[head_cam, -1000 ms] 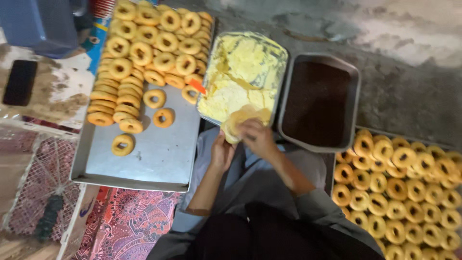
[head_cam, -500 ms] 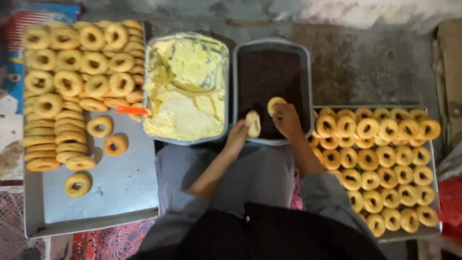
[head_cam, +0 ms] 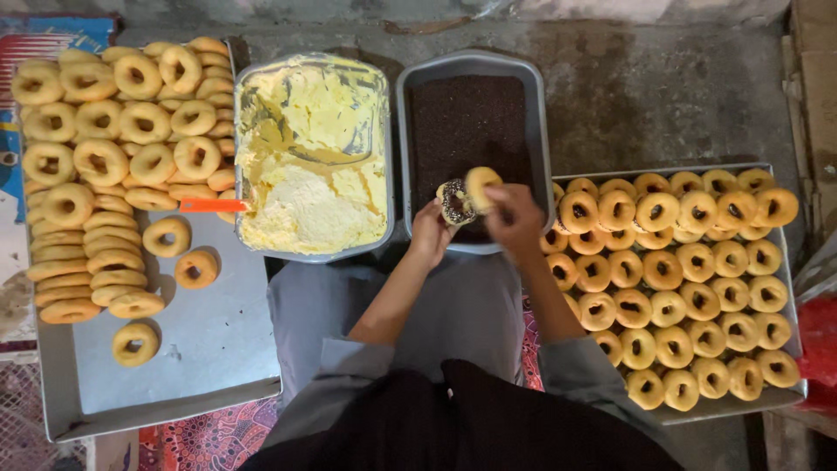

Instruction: The person sits on the floor and repeatedly picks up ring-shaped pastries, fills their centers with a yellow cream using their fingers, and then dips them into a tray of dark seeds. The finished pastries are placed onto a metal tray.

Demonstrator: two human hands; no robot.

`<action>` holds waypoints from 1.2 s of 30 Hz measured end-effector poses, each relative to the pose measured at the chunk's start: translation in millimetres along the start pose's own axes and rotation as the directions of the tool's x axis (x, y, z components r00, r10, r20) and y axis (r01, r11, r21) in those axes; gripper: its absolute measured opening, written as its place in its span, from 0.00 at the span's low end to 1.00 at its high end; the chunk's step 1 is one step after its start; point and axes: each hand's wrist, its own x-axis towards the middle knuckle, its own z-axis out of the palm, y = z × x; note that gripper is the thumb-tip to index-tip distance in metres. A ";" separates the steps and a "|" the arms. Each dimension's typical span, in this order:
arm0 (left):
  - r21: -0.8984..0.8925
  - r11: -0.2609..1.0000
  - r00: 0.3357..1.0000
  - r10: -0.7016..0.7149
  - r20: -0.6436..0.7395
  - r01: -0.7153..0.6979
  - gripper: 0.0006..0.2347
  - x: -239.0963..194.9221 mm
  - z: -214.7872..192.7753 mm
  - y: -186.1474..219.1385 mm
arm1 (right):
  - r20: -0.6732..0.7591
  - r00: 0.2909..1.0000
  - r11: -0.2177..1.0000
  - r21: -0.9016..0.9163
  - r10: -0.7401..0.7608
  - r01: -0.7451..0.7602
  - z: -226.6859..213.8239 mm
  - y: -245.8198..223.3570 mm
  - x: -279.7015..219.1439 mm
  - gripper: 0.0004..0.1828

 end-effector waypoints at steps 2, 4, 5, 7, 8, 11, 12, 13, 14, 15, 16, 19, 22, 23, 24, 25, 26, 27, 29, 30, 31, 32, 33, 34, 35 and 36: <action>-0.018 1.000 0.997 -0.017 0.080 0.019 0.15 -4.8 0.5 -4.0 | 0.214 0.905 0.842 -0.335 -0.368 0.422 6.9 -23.8 -3.1 0.16; -0.060 0.997 0.999 -0.040 0.028 0.042 0.16 -6.2 7.7 -1.5 | 0.019 0.930 0.895 -0.266 -0.366 0.358 9.4 -39.7 -0.5 0.15; -0.083 0.995 0.999 -0.046 0.002 0.046 0.17 -6.2 13.0 3.1 | -0.075 0.930 0.915 -0.222 -0.361 0.337 11.4 -42.9 4.2 0.15; -0.002 0.999 0.998 -0.053 0.026 0.053 0.17 -8.2 24.3 11.1 | -0.061 0.899 0.854 0.348 0.433 -0.387 13.9 -37.0 7.0 0.24; 0.040 0.997 0.998 -0.062 0.033 0.061 0.17 -10.7 29.6 13.4 | 0.111 0.671 0.512 0.559 0.733 -0.652 12.9 -27.7 5.2 0.29; 0.453 0.832 0.947 -0.296 -0.123 0.319 0.15 -15.5 44.3 28.6 | 0.287 0.714 0.198 0.835 0.639 -0.514 2.9 14.6 -11.5 0.23; 0.768 0.639 0.999 -0.026 -0.027 0.037 0.15 -20.0 44.0 35.7 | 0.226 0.739 0.204 0.874 0.635 -0.442 -4.2 31.5 -18.9 0.20; 0.934 0.293 0.969 0.194 0.154 -0.206 0.14 -31.9 34.8 41.3 | 0.172 0.752 0.202 0.904 0.636 -0.378 -14.4 47.9 -35.1 0.18; 0.921 -0.133 0.865 0.315 0.391 -0.367 0.14 -45.2 22.6 47.2 | 0.118 0.761 0.200 0.929 0.638 -0.312 -29.4 63.2 -52.9 0.16; 0.889 -0.097 0.793 0.416 0.445 -0.448 0.13 -63.6 4.1 58.5 | 0.059 0.762 0.276 0.912 0.645 -0.305 -47.2 76.8 -67.5 0.17; 0.846 -0.071 0.707 0.515 0.485 -0.528 0.12 -89.9 -20.5 69.9 | -0.001 0.762 0.350 0.889 0.647 -0.296 -66.5 88.8 -81.5 0.18; 0.903 0.138 0.640 0.748 0.174 -0.407 0.08 -182.2 -109.3 103.8 | -0.142 0.672 0.524 0.748 0.726 -0.407 -112.5 115.0 -120.4 0.20; 0.989 -0.125 0.552 0.831 0.063 0.075 0.10 -277.0 -198.3 129.6 | -0.144 0.623 0.526 0.697 0.769 -0.488 -129.5 128.1 -136.0 0.20; 0.899 -0.334 0.600 0.793 0.106 0.283 0.14 -303.5 -223.7 134.4 | -0.117 0.601 0.506 0.677 0.791 -0.535 -130.0 129.8 -133.5 0.20; 0.797 -0.357 0.712 0.691 -0.125 0.487 0.14 -321.7 -245.5 133.6 | -0.148 0.581 0.522 0.648 0.801 -0.555 -129.5 129.6 -131.5 0.19; 0.639 -0.398 0.722 0.575 -0.385 0.658 0.14 -344.4 -266.7 131.9 | -0.170 0.564 0.534 0.615 0.808 -0.580 -126.7 128.2 -129.0 0.19; 0.628 -0.486 0.770 0.553 -0.318 0.608 0.13 -359.2 -283.5 124.7 | -0.193 0.549 0.545 0.581 0.813 -0.604 -126.2 125.1 -128.6 0.18; 0.606 -0.562 0.807 0.532 -0.256 0.563 0.12 -371.7 -296.1 115.4 | -0.209 0.560 0.565 0.570 0.802 -0.596 -125.8 121.9 -125.8 0.16; 0.570 -0.633 0.843 0.479 -0.244 0.525 0.12 -379.0 -315.7 105.4 | -0.263 0.589 0.623 0.539 0.764 -0.567 -125.2 113.4 -128.2 0.12; 0.564 -0.630 0.843 0.453 -0.290 0.533 0.13 -377.3 -323.1 105.2 | -0.299 0.607 0.659 0.519 0.736 -0.544 -122.5 108.3 -131.2 0.11; 0.570 -0.629 0.844 0.463 -0.272 0.529 0.13 -377.8 -327.7 102.8 | -0.452 0.600 0.747 0.320 0.661 -0.582 -123.5 101.7 -135.3 0.13; 0.575 -0.628 0.844 0.473 -0.253 0.524 0.14 -379.0 -329.3 99.6 | -0.581 0.605 0.788 0.104 0.544 -0.607 -120.0 95.4 -137.7 0.18; 0.580 -0.624 0.844 0.475 -0.251 0.524 0.15 -377.1 -328.6 100.5 | -0.683 0.600 0.821 -0.002 0.416 -0.571 -117.0 90.7 -139.3 0.17; 0.586 -0.619 0.843 0.477 -0.249 0.523 0.15 -376.6 -326.0 101.6 | -0.763 0.586 0.837 -0.111 0.273 -0.536 -113.8 86.1 -138.4 0.16; 0.593 -0.620 0.849 0.468 -0.245 0.513 0.16 -379.9 -322.1 100.5 | -0.770 0.610 0.830 -0.210 0.185 -0.516 -111.7 79.8 -142.0 0.16; 0.604 -0.610 0.848 0.469 -0.246 0.513 0.17 -384.7 -318.2 100.3 | -0.769 0.632 0.814 -0.305 0.095 -0.494 -108.9 74.0 -144.6 0.16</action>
